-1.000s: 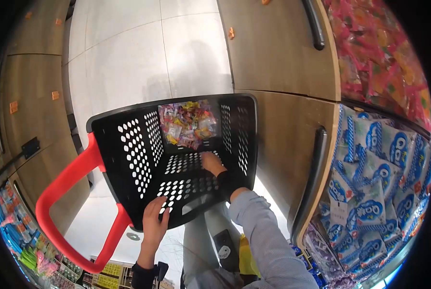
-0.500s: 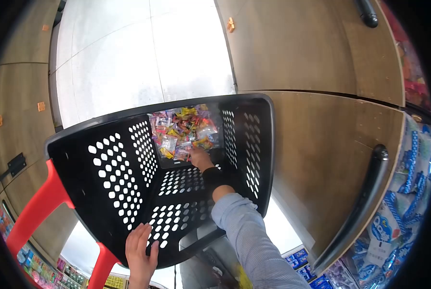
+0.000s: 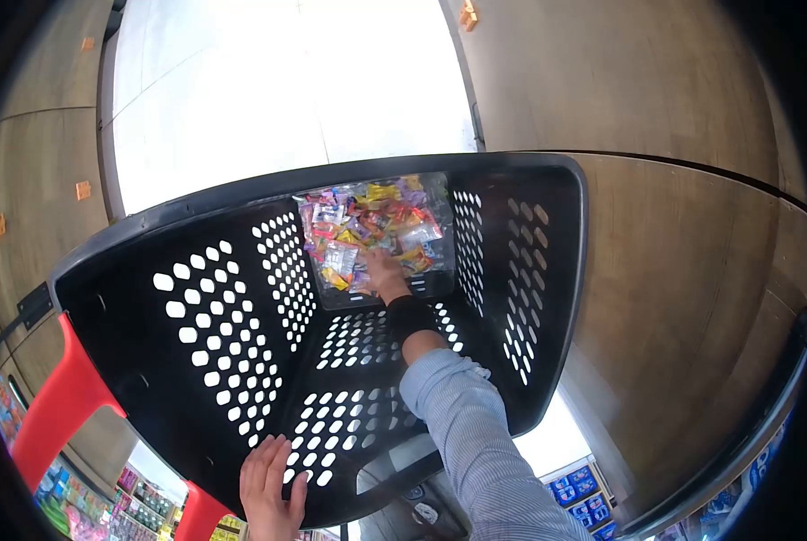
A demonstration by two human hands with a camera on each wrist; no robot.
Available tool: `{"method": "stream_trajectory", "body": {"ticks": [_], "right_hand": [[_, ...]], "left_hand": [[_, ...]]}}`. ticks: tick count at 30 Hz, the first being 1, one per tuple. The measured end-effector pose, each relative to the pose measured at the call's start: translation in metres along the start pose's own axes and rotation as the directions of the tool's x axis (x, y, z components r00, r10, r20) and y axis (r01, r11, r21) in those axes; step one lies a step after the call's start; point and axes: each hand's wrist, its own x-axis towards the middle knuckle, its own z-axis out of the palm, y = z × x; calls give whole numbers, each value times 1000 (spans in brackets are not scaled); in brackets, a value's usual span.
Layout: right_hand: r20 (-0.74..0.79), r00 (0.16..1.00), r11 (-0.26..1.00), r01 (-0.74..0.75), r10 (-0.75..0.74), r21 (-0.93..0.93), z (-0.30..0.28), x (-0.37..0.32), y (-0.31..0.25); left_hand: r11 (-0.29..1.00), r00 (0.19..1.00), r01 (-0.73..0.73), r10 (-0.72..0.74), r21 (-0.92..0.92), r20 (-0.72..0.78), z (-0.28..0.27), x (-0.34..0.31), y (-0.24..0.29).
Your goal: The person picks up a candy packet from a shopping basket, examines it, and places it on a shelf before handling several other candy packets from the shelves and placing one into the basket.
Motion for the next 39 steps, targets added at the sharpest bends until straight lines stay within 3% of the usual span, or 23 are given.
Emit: {"method": "stream_trajectory", "body": {"ticks": [3,5,9,12,18,22,26,27,30,33,36,38,39], "right_hand": [[114,984,990,-132,137,-51,22,7,8],[44,993,994,-108,109,-17,35,0,18],[-149,981,987,-110,127,118,-1,-41,11],[-40,960,919,-253,277,302,-48,-66,-4],[-43,969,842,-189,243,505,-116,-125,-26],[-145,946,757,-132,288,640,-135,-154,-36],[-77,908,580,-196,412,791,-158,-176,-49],[-172,895,626,-142,412,766,-161,-180,-53],[-162,906,329,27,391,944,-147,-183,-49],[-82,907,109,40,413,993,-159,-191,-54],[-41,884,117,-16,466,993,-166,-197,-53],[43,893,39,-67,448,997,-185,-207,-61],[83,896,0,-92,436,996,-196,-212,-67]], "left_hand": [[1000,1000,-3,3,-3,-7,3,0,0],[1000,1000,-13,13,4,-17,6,-1,2],[1000,1000,-1,1,24,18,3,-6,19],[997,997,-70,70,34,-13,-4,-16,25],[981,971,-194,192,-4,-142,-28,-13,56],[961,937,-277,275,22,-214,-27,8,66],[949,922,-313,315,46,-226,-8,38,61],[944,916,-326,327,44,-233,-4,45,60],[938,907,-343,346,57,-240,11,70,55],[941,912,-324,338,96,-231,26,92,50],[952,925,-293,306,89,-223,48,107,42],[955,922,-296,292,24,-254,55,108,40],[973,956,-227,217,-31,-198,56,106,40]]}}
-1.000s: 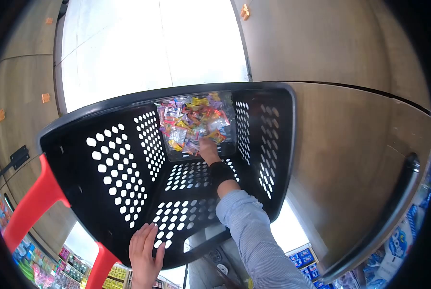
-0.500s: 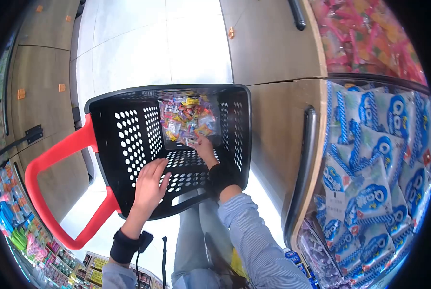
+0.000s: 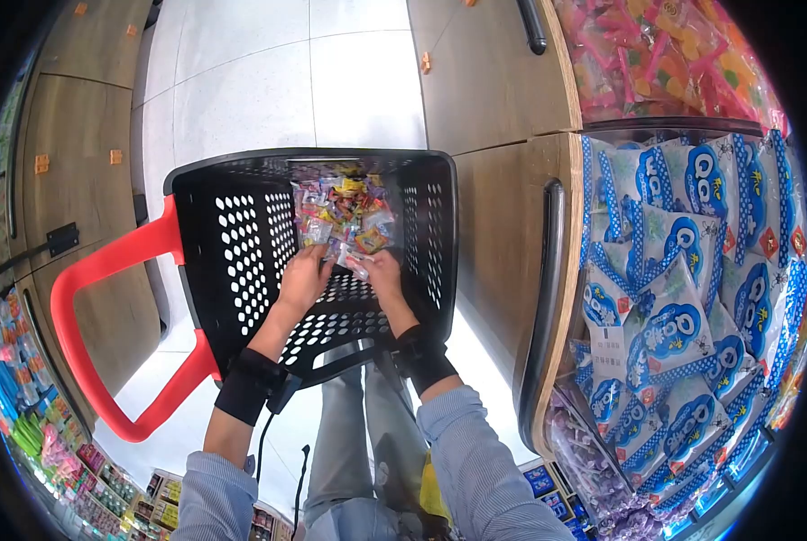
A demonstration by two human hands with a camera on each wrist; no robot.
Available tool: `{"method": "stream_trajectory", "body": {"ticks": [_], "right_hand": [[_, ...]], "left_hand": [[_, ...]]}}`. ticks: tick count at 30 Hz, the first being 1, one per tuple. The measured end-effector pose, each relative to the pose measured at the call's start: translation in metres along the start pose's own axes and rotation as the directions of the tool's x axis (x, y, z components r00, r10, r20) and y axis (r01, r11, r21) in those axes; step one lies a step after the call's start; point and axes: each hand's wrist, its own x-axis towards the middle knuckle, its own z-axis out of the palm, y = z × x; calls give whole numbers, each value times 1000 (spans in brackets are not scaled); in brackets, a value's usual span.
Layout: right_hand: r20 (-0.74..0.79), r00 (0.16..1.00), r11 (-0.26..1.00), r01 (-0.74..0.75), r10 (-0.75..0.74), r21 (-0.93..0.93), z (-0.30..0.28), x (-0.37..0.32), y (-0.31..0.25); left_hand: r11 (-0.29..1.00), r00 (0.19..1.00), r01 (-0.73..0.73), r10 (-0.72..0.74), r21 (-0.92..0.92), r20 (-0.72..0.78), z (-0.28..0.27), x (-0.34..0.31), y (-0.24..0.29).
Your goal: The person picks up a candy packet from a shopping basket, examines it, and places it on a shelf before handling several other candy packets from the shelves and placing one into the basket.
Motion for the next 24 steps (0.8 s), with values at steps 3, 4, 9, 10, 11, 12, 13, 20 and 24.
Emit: {"method": "stream_trajectory", "body": {"ticks": [3,4,9,10,11,12,13,20,24], "right_hand": [[35,999,988,8,-13,154,5,-20,-20],[47,999,987,9,-17,161,7,-27,-26],[205,978,984,4,-41,179,18,-67,-61],[201,979,990,4,-33,144,23,-76,-68],[207,978,991,3,-32,135,28,-85,-76],[214,976,992,3,-30,125,32,-95,-83],[221,975,993,3,-29,115,36,-105,-91],[270,957,988,76,-110,133,43,-204,-149],[291,941,977,124,-172,176,41,-292,-185]], "left_hand": [[970,994,104,-107,-220,-3,-6,-11,7],[951,993,110,-118,-290,-9,-2,-15,3],[712,948,267,-316,-650,43,-21,-36,14],[722,946,280,-318,-632,56,-28,-41,16],[732,945,293,-321,-615,68,-36,-45,18],[706,953,255,-301,-661,47,-42,-49,20],[715,957,255,-285,-651,62,-49,-52,20],[673,969,235,-218,-701,115,-144,-103,78],[749,987,159,-129,-643,93,-205,-144,122]]}}
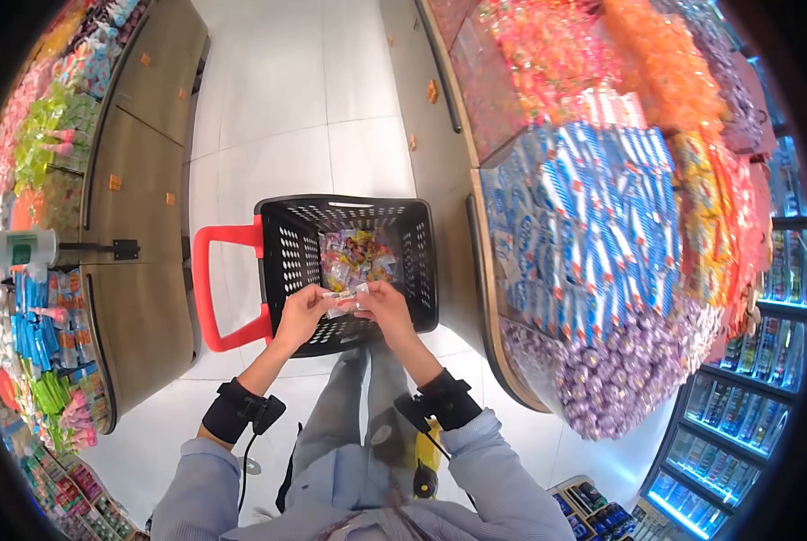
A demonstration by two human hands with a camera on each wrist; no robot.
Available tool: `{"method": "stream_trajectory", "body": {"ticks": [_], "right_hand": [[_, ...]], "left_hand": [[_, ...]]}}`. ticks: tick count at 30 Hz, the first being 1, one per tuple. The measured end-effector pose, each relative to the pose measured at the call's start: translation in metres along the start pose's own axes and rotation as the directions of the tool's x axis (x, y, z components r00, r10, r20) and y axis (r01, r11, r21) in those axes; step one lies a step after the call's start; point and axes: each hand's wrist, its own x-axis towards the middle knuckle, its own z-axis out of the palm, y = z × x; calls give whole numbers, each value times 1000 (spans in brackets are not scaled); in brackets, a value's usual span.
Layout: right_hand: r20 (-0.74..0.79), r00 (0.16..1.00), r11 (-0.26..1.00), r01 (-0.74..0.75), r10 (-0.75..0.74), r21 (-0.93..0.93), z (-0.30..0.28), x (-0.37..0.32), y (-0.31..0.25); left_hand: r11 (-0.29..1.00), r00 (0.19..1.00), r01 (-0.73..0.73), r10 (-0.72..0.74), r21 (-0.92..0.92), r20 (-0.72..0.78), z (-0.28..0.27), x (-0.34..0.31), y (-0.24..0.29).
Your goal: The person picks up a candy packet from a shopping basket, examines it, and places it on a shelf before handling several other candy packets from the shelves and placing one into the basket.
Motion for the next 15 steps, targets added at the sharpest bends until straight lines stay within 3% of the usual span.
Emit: {"method": "stream_trajectory", "body": {"ticks": [8,15], "right_hand": [[95,975,973,210,-201,-98,6,-142,-61],[94,913,901,406,-396,-153,-40,-261,-76]], "left_hand": [[976,964,-213,218,-52,150,13,-95,89],[899,875,-437,423,10,234,71,-177,149]]}}
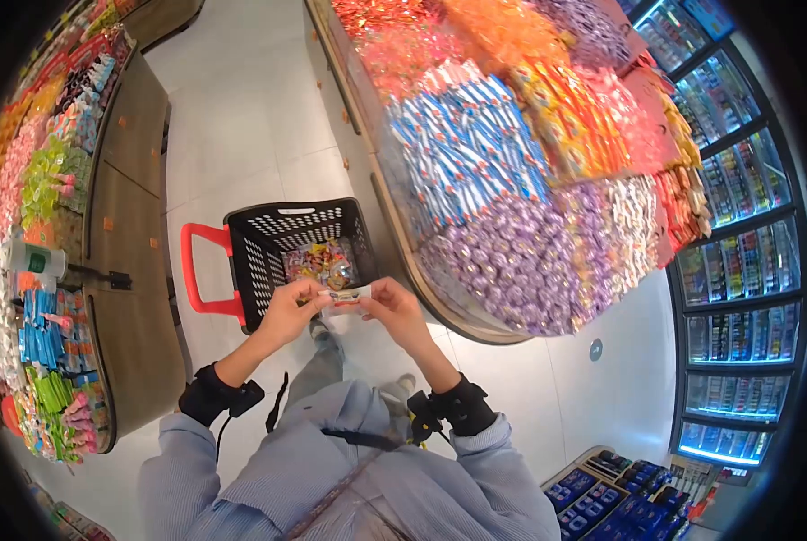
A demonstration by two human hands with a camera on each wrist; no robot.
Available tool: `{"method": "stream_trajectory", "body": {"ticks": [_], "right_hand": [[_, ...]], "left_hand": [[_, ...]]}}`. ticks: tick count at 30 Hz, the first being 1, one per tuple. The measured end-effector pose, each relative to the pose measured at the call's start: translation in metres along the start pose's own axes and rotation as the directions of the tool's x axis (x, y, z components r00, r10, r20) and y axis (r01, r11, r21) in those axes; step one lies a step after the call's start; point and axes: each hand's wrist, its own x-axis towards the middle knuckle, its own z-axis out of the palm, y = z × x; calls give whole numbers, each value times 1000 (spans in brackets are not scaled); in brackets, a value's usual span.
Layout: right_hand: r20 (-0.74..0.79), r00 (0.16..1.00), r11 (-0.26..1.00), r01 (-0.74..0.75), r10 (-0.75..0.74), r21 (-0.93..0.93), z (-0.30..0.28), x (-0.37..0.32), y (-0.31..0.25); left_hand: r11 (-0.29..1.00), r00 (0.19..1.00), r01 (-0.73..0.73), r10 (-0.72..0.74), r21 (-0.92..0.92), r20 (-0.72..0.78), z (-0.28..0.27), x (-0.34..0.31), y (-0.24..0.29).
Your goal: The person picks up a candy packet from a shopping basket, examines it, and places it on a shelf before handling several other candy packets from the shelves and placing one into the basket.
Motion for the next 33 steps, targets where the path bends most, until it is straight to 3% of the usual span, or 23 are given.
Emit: {"method": "stream_trajectory", "body": {"ticks": [1,4,8,10,11,15,18,21,24,26,27,30,33], "right_hand": [[-5,1000,1000,15,-15,-18,-9,-18,-4],[-26,999,998,34,-35,-51,-38,-75,-10],[-66,990,990,119,-124,-81,-81,-153,-14],[-45,981,979,186,-190,-80,-103,-189,-13],[-105,972,969,193,-210,-153,-110,-205,-13],[-139,958,966,242,-252,-86,-134,-261,-25],[-123,940,943,301,-318,-141,-157,-289,-36],[-155,907,918,374,-392,-132,-176,-312,-44],[-216,857,884,445,-467,-145,-191,-332,-55],[-273,838,881,457,-473,-124,-202,-344,-64],[-306,838,891,445,-451,-92,-208,-349,-68],[-358,832,905,403,-424,-134,-241,-362,-73],[-377,823,905,378,-424,-193,-279,-365,-83]], "left_hand": [[999,998,35,-36,25,57,12,-6,10],[994,991,-94,90,47,96,62,-27,37],[986,983,-155,160,-63,94,141,-65,59],[986,978,-162,167,-49,126,173,-81,65],[986,975,-159,163,-42,150,188,-89,68],[992,974,-120,114,23,195,234,-113,94],[975,951,-222,222,-24,215,262,-126,118],[900,883,-437,427,8,194,290,-130,142],[770,763,-631,592,98,260,315,-121,156],[410,473,-879,807,241,353,329,-108,160],[193,303,-938,860,288,411,337,-101,162],[-144,9,-931,910,336,415,368,-86,167],[-216,-70,-926,905,311,420,403,-64,168]]}}
